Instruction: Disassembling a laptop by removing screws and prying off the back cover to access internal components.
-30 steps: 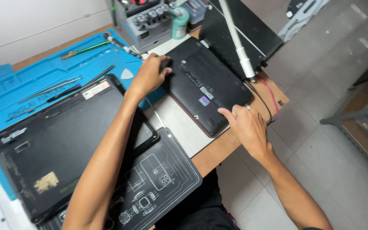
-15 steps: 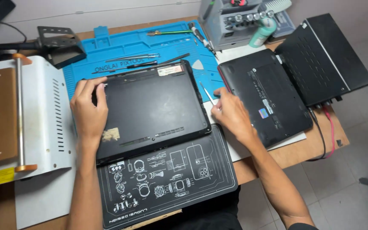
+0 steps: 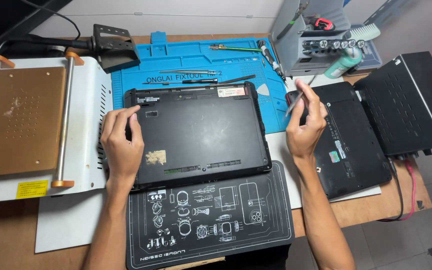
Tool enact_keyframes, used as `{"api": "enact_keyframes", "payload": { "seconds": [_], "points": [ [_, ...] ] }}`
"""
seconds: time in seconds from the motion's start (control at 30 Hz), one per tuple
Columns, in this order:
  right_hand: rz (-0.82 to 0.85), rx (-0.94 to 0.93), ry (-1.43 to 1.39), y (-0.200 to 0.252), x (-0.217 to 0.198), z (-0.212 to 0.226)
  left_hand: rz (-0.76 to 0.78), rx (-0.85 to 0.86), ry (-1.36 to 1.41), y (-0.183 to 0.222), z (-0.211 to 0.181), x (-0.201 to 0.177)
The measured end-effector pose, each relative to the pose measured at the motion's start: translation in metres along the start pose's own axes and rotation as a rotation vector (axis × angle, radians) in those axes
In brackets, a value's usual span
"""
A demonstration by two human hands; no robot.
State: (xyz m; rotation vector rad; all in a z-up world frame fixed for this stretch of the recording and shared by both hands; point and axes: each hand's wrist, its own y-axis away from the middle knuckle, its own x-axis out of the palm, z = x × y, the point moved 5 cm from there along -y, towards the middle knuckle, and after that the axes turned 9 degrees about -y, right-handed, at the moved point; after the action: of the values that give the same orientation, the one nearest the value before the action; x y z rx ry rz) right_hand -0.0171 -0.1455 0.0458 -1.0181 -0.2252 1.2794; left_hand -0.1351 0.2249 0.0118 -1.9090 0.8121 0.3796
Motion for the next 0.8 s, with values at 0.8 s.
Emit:
{"api": "enact_keyframes", "payload": {
  "seconds": [0.8],
  "points": [
    [-0.002,0.142,-0.292,0.028,0.029,-0.006,0.205,-0.246,0.077,0.003,0.007,0.005]
  ]
}}
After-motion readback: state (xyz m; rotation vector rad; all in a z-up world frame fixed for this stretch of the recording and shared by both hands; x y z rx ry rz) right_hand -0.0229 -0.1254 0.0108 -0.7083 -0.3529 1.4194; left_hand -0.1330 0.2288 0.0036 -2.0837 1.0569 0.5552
